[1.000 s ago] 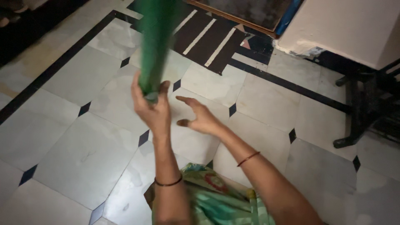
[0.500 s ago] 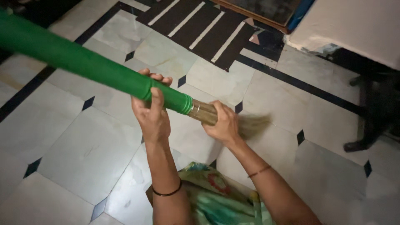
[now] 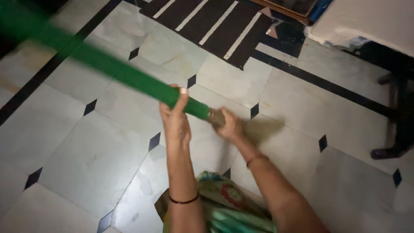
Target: The person sweeps the floor with a broom, picks up a cloth to shake it out, and continues sweeping the floor area.
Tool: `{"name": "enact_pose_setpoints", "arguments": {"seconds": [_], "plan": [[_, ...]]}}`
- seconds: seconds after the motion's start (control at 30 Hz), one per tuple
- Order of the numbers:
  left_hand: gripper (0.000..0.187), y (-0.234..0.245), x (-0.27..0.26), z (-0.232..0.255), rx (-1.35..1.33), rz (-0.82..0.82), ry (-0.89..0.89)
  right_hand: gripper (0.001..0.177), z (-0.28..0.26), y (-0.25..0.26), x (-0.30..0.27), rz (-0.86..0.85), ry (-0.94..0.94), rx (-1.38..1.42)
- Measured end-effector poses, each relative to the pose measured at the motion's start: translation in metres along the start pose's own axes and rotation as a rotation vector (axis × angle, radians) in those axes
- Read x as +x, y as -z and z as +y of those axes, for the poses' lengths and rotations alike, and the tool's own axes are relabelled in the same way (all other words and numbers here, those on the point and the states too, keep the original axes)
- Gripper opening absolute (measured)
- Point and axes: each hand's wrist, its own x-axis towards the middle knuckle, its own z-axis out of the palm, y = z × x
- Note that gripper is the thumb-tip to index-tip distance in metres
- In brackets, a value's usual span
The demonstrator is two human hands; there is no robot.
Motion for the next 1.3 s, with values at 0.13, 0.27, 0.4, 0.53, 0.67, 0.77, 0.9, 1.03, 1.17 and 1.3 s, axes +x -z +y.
{"name": "enact_pose_setpoints", "arguments": {"seconds": [0.13,0.27,0.4,0.53,0.67,0.77,0.9,1.03,1.17,1.3], "plan": [[0.037,0.014,0.003,0.018,-0.162,0.022,0.027,0.056,0.002,0.024,0.077,0.058,0.148,-0.316],[0.034,0.018,0.006,0.044,-0.234,0.069,-0.071,0.053,-0.054,0.057,0.060,-0.028,0.124,-0.356],[0.034,0.033,0.009,0.044,-0.257,0.059,-0.085,0.050,-0.097,0.077,-0.017,-0.268,-0.102,-0.407],[0.036,0.016,0.005,0.015,-0.123,0.032,0.036,0.056,-0.069,0.080,-0.034,-0.438,-0.334,-0.221],[0.048,-0.001,0.002,-0.001,0.029,0.049,0.083,0.046,-0.006,0.054,-0.018,-0.337,-0.293,-0.095],[0.057,0.006,0.002,-0.001,-0.050,0.029,0.108,0.047,0.033,0.057,0.013,-0.103,-0.040,-0.237],[0.069,0.006,0.009,-0.011,-0.167,0.075,0.203,0.047,0.049,0.078,0.052,0.019,0.068,-0.397],[0.069,0.016,0.028,-0.059,-0.229,0.032,0.190,0.049,0.069,0.094,0.067,0.014,0.049,-0.490],[0.067,0.034,0.055,-0.137,-0.303,-0.049,0.198,0.051,0.112,0.101,0.073,-0.039,-0.043,-0.607],[0.071,0.051,0.068,-0.202,-0.233,-0.022,0.250,0.053,0.137,0.099,0.071,-0.087,-0.080,-0.661]]}}
